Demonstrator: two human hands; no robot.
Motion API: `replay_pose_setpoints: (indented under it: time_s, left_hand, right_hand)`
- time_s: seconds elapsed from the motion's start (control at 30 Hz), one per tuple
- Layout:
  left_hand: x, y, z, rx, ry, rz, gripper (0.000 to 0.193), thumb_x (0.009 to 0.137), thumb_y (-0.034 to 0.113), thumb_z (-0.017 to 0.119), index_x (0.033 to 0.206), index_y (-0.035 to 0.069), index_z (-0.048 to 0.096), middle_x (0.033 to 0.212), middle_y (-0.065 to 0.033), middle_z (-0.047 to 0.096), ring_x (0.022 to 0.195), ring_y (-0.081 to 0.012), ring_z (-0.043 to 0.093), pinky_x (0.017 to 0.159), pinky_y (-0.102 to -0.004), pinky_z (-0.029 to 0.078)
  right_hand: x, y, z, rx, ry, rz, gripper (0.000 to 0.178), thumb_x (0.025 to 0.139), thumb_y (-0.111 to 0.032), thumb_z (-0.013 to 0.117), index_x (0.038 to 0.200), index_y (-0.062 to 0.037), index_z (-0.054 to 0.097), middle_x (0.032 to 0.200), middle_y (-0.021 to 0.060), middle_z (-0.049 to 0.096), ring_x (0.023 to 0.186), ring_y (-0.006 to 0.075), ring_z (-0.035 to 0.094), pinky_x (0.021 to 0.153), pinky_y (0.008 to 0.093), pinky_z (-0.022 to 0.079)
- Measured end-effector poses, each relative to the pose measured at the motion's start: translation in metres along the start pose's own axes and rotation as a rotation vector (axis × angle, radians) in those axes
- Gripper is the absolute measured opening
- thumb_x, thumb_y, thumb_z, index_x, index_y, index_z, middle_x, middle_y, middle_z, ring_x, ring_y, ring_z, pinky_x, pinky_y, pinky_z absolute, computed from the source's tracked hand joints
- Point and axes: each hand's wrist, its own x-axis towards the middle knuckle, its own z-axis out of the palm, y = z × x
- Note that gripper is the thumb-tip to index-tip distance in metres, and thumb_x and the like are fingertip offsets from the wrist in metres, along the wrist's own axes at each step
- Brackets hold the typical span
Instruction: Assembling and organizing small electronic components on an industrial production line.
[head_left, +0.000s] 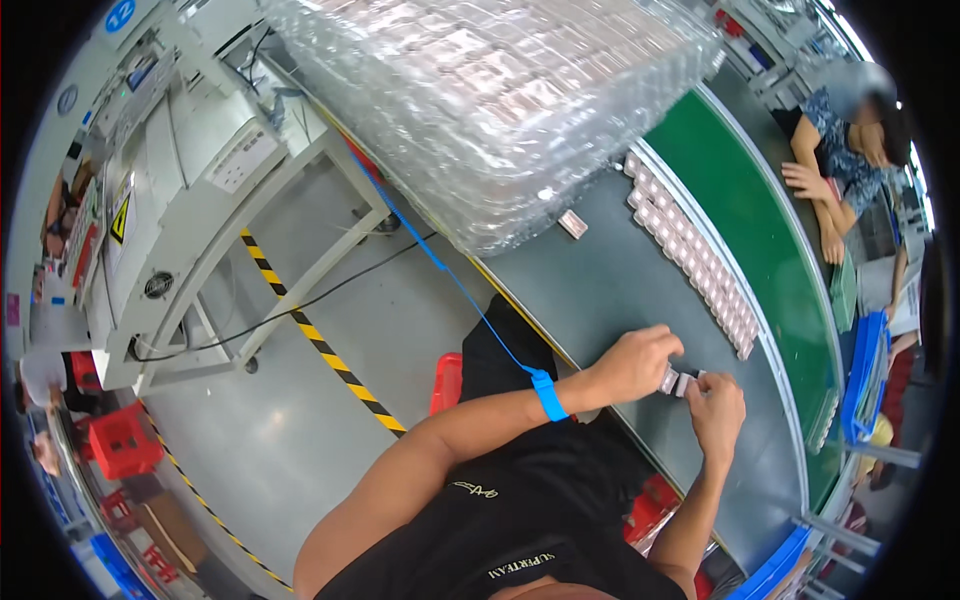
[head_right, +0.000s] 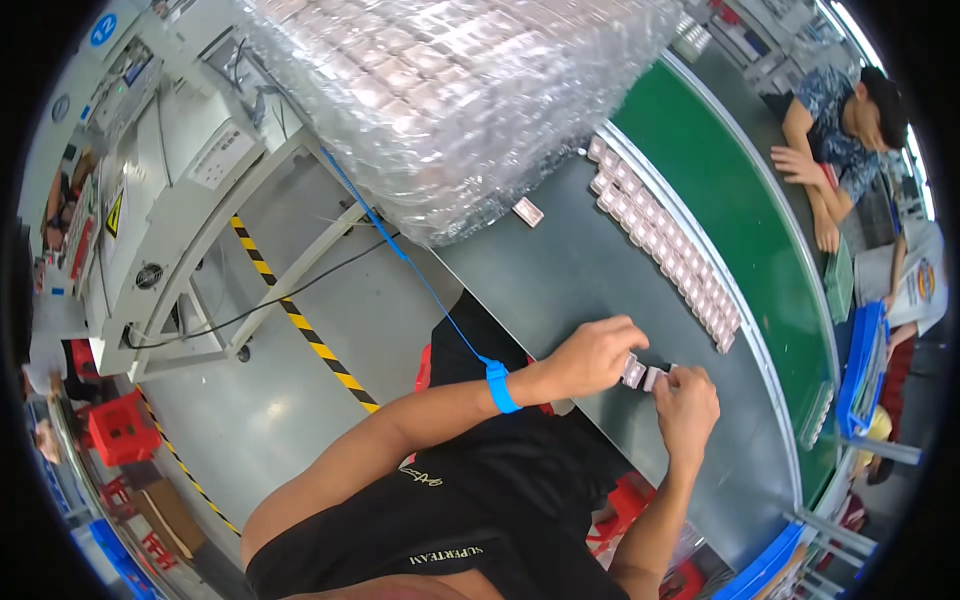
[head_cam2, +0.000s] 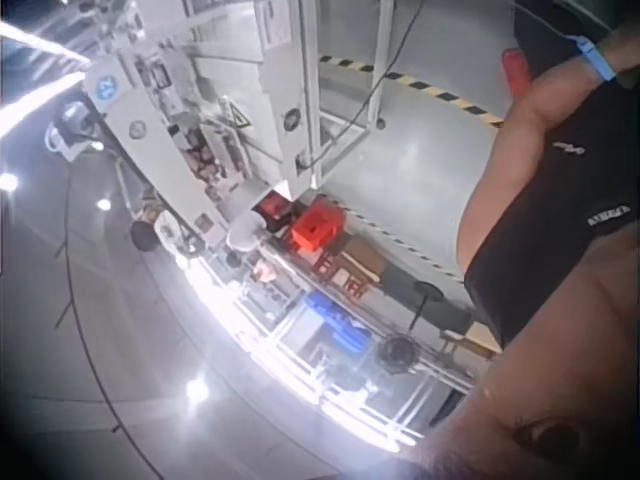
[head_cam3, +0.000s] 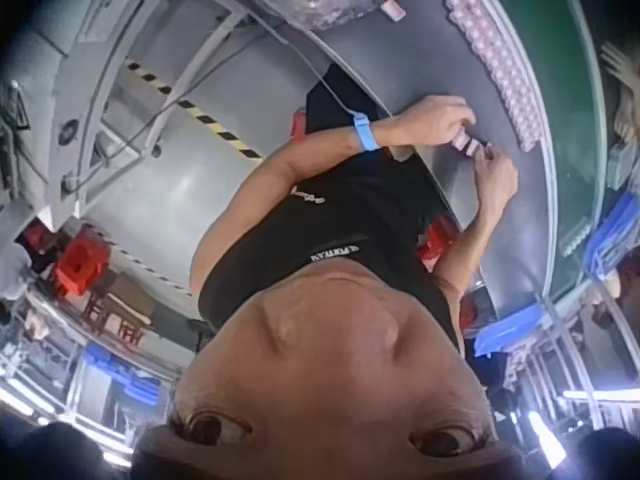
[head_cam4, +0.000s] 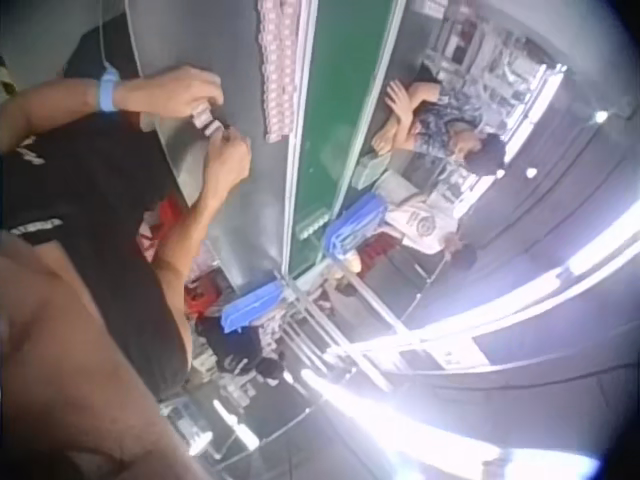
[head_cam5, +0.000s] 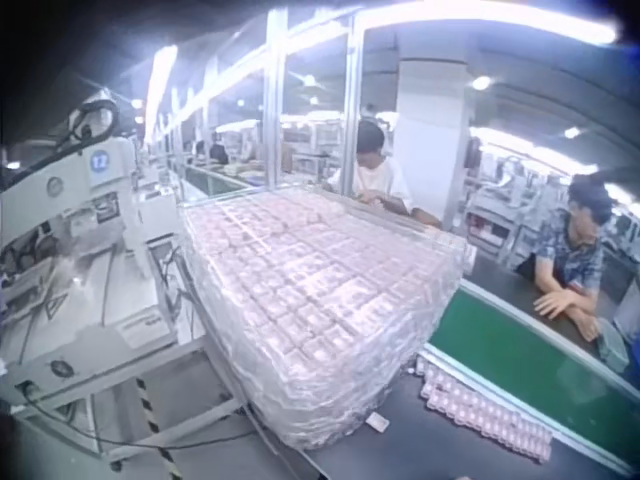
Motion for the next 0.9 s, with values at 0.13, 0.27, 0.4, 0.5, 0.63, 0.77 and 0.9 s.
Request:
replay_pose_setpoints:
  time_s: [0.13,0.27,0.4,0.5,0.63,0.77,0.9]
  left_hand:
    - [0.002,0.001,0.001,-0.026,0.008,0.008,0.017,0.085,-0.002,0.056,0.098,-0.002,0.066,0.095,-0.0199,0.064,0.089,-0.0431,0.064,0.08,-0.0515,0.053]
    - [0.002,-0.001,0.001,-0.007,-0.042,-0.032,0.019,0.087,0.0,0.056,0.101,-0.001,0.068,0.098,-0.0176,0.065,0.091,-0.0405,0.065,0.083,-0.0487,0.054]
    - [0.003,-0.001,0.0,-0.022,-0.044,-0.028,0.017,0.088,0.001,0.056,0.101,-0.001,0.068,0.098,-0.0174,0.065,0.09,-0.0401,0.065,0.082,-0.0484,0.054]
    - [0.001,-0.003,0.002,-0.024,-0.015,-0.039,0.016,0.09,0.003,0.056,0.101,0.0,0.068,0.097,-0.0169,0.066,0.088,-0.0397,0.066,0.08,-0.0485,0.054]
    - [0.003,-0.009,0.005,-0.077,0.005,-0.053,0.014,0.092,0.004,0.057,0.1,0.001,0.067,0.093,-0.0162,0.065,0.084,-0.0394,0.065,0.076,-0.0489,0.054]
    - [0.003,-0.009,0.011,-0.054,0.072,0.024,0.011,0.092,0.005,0.058,0.097,0.001,0.067,0.091,-0.0167,0.065,0.083,-0.0395,0.065,0.075,-0.0492,0.053]
    - [0.002,-0.013,0.01,-0.056,0.084,0.039,0.011,0.093,0.007,0.057,0.096,0.001,0.066,0.091,-0.0172,0.065,0.083,-0.0397,0.065,0.075,-0.0496,0.053]
  right_hand:
    - [0.026,0.011,-0.04,0.189,0.089,-0.016,0.022,0.085,-0.018,0.072,0.084,0.0036,0.071,0.085,0.0179,0.068,0.077,0.0306,0.067,0.073,0.0405,0.052]
    - [0.071,-0.037,-0.114,0.388,0.208,-0.262,0.008,0.091,-0.002,0.068,0.086,0.0014,0.063,0.076,0.0032,0.056,0.073,0.0109,0.052,0.066,0.0281,0.044]
    - [0.113,-0.144,-0.177,0.39,0.243,-0.614,0.01,0.092,-0.008,0.069,0.091,0.0018,0.067,0.085,0.0027,0.057,0.076,0.0101,0.052,0.067,0.026,0.041]
    - [0.142,-0.251,-0.19,0.296,0.352,-0.931,0.026,0.094,-0.022,0.072,0.092,0.0038,0.069,0.08,0.0041,0.063,0.076,0.0111,0.059,0.07,0.027,0.047]
    - [0.135,-0.382,-0.206,0.168,0.248,-0.844,0.037,0.09,-0.032,0.069,0.096,0.0042,0.076,0.083,0.02,0.074,0.077,0.0267,0.07,0.073,0.0406,0.055]
    - [0.189,-0.44,-0.189,0.124,0.322,-1.079,0.038,0.089,-0.033,0.069,0.093,0.0042,0.076,0.082,0.0217,0.074,0.077,0.0324,0.072,0.074,0.0431,0.055]
    - [0.239,-0.488,-0.157,0.122,0.275,-1.113,0.039,0.087,-0.035,0.07,0.09,0.0036,0.076,0.084,0.0245,0.074,0.078,0.0358,0.072,0.075,0.0443,0.056]
